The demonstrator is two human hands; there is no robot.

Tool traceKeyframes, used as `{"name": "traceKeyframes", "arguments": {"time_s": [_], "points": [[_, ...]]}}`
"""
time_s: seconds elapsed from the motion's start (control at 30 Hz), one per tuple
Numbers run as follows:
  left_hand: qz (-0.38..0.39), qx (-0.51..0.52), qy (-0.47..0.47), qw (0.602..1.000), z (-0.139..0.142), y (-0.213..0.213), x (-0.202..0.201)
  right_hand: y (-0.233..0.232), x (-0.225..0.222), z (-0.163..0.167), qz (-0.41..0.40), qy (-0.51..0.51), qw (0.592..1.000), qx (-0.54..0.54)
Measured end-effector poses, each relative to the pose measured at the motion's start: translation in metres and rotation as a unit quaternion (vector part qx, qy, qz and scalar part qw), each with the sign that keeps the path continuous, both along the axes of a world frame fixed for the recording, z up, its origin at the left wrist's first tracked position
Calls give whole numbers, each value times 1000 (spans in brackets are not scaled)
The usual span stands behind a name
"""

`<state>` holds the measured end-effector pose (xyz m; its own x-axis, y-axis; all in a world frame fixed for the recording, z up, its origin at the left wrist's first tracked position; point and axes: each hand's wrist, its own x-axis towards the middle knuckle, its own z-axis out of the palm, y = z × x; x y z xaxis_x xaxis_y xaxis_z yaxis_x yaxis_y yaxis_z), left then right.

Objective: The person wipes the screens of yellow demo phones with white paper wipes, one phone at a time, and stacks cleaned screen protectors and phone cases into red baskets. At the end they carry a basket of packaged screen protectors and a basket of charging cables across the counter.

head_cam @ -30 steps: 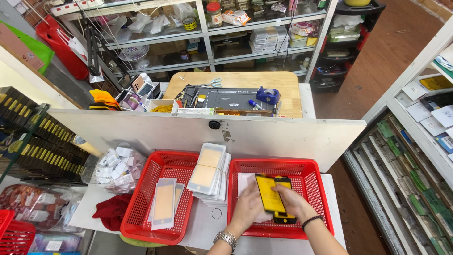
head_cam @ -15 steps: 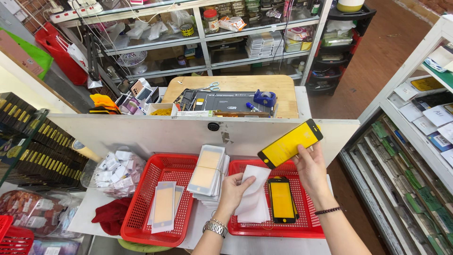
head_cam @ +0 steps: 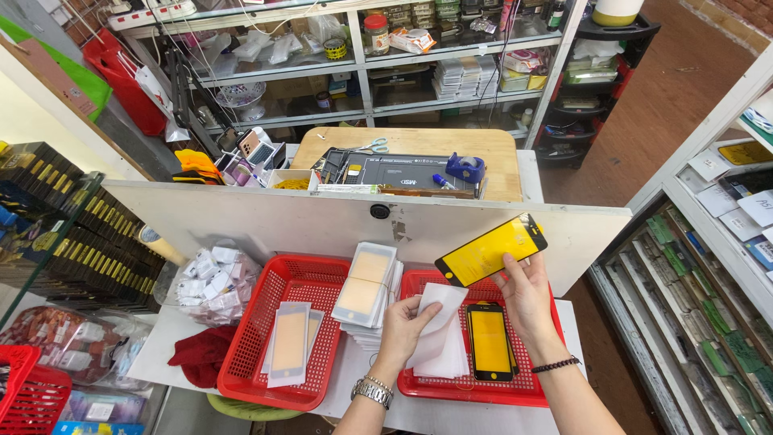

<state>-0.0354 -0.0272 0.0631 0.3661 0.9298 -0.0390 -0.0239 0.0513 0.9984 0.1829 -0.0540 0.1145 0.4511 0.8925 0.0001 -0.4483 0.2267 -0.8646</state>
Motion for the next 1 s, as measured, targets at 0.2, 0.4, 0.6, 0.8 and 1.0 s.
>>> {"name": "traceKeyframes", "arguments": {"time_s": [0.2,0.4,0.6,0.8,1.0], "points": [[8,-16,-11,1000,5,3,-7,5,0,12,-4,-27,1000,11],[14,15,11,1000,-4,6,-11,9,-8,12,12,-39,999,7],[-23,-55,-60,996,-4,11,-18,15,2,17,109,-138,980,-91],[-57,-166,-95,980,7,4,-26,41,14,56,212,-258,931,-149],[-28,-176,-146,973,13,9,-42,49,-6,63,242,-262,922,-151]]}}
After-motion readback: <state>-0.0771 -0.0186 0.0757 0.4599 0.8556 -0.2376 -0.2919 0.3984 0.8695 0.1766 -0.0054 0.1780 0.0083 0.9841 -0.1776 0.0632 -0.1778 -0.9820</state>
